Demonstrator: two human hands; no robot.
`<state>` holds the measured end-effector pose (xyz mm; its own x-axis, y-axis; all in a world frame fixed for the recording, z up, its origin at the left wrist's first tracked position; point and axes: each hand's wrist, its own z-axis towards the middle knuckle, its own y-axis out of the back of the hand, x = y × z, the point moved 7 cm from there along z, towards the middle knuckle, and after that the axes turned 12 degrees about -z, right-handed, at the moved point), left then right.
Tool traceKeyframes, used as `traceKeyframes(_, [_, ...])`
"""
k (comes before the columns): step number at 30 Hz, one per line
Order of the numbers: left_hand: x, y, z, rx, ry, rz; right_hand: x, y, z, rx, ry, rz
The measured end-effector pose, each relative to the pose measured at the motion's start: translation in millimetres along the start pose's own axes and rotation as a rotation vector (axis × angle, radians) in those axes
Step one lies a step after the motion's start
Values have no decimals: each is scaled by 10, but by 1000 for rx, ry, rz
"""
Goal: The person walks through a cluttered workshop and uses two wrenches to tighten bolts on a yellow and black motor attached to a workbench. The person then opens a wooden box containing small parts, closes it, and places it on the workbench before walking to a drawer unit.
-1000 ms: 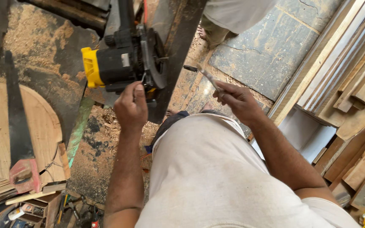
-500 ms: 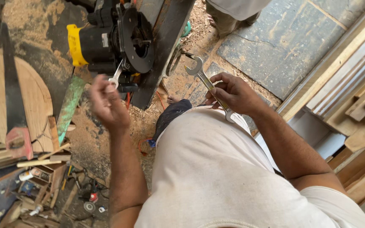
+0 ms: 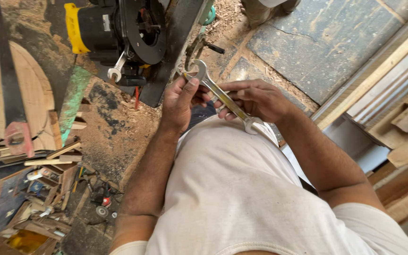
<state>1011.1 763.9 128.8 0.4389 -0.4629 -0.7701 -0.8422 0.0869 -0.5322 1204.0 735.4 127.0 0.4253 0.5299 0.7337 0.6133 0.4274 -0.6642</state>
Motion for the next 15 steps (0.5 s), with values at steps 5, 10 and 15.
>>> traceKeyframes(5, [62,-48,102,-13,1,-42,-232,-8,-147,-73,-95,51])
traceKeyframes(10, [-239,77,135,-22,-39,680,-475,-5,-144,-304,-136,-142])
traceKeyframes(15, [-1395,437,-162,-270,-695,1252,-559,110,-122,-614,-296,-405])
